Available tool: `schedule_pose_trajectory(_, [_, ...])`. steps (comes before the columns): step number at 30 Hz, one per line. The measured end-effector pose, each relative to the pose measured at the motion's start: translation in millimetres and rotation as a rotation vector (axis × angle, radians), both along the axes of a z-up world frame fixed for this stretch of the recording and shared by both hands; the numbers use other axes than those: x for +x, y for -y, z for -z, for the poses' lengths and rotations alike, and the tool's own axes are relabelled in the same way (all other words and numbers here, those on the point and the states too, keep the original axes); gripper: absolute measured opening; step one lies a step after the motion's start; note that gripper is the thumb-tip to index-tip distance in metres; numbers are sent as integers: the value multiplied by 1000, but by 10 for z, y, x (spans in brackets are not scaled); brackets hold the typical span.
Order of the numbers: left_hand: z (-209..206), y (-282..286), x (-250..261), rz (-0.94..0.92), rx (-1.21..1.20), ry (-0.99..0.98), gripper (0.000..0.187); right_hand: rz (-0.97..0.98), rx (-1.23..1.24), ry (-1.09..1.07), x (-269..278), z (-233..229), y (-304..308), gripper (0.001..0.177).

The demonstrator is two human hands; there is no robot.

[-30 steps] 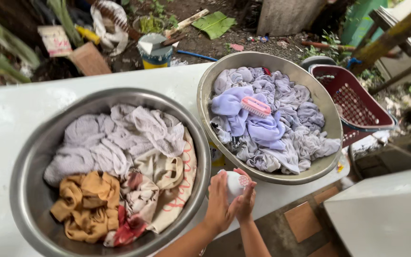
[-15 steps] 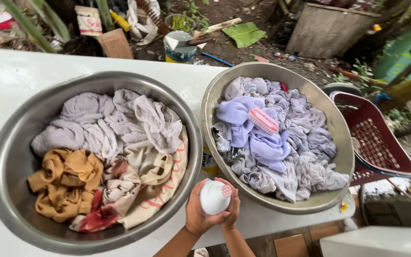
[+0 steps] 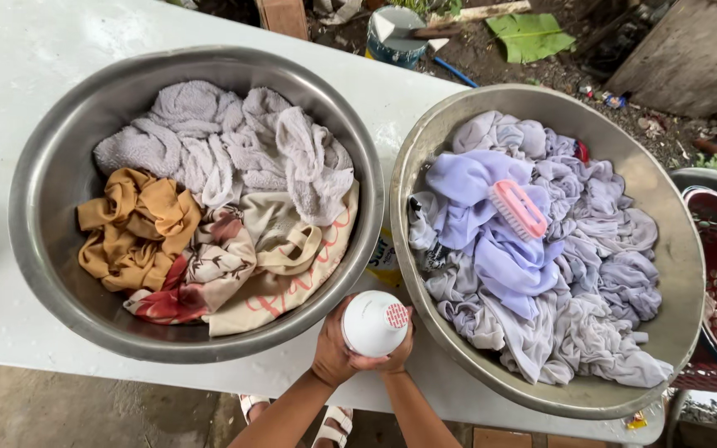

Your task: The person pours liquid from a bottle onto fabrics in a basin, turns them over to pour more liquid, and rubs soap onto a towel by hand.

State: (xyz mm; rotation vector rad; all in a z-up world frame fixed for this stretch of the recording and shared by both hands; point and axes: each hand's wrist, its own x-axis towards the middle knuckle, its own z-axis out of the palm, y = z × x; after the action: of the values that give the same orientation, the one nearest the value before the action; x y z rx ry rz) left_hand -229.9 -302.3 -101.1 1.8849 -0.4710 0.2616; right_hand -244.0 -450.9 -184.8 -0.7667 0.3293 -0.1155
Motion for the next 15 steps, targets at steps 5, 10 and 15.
schedule_pose_trajectory(5, [144, -23, 8, 23, -44, 68, 128, 3, -78, -51, -4, 245, 88, 75])
schedule_pose_trajectory(10, [-8, -161, 99, 101, 71, -33, 130, -49, -211, -120, -189, -14, 446, 84])
schedule_pose_trajectory(15, [-570, -202, 133, 122, 204, 165, 160, -137, -501, 207, -304, -654, 280, 97])
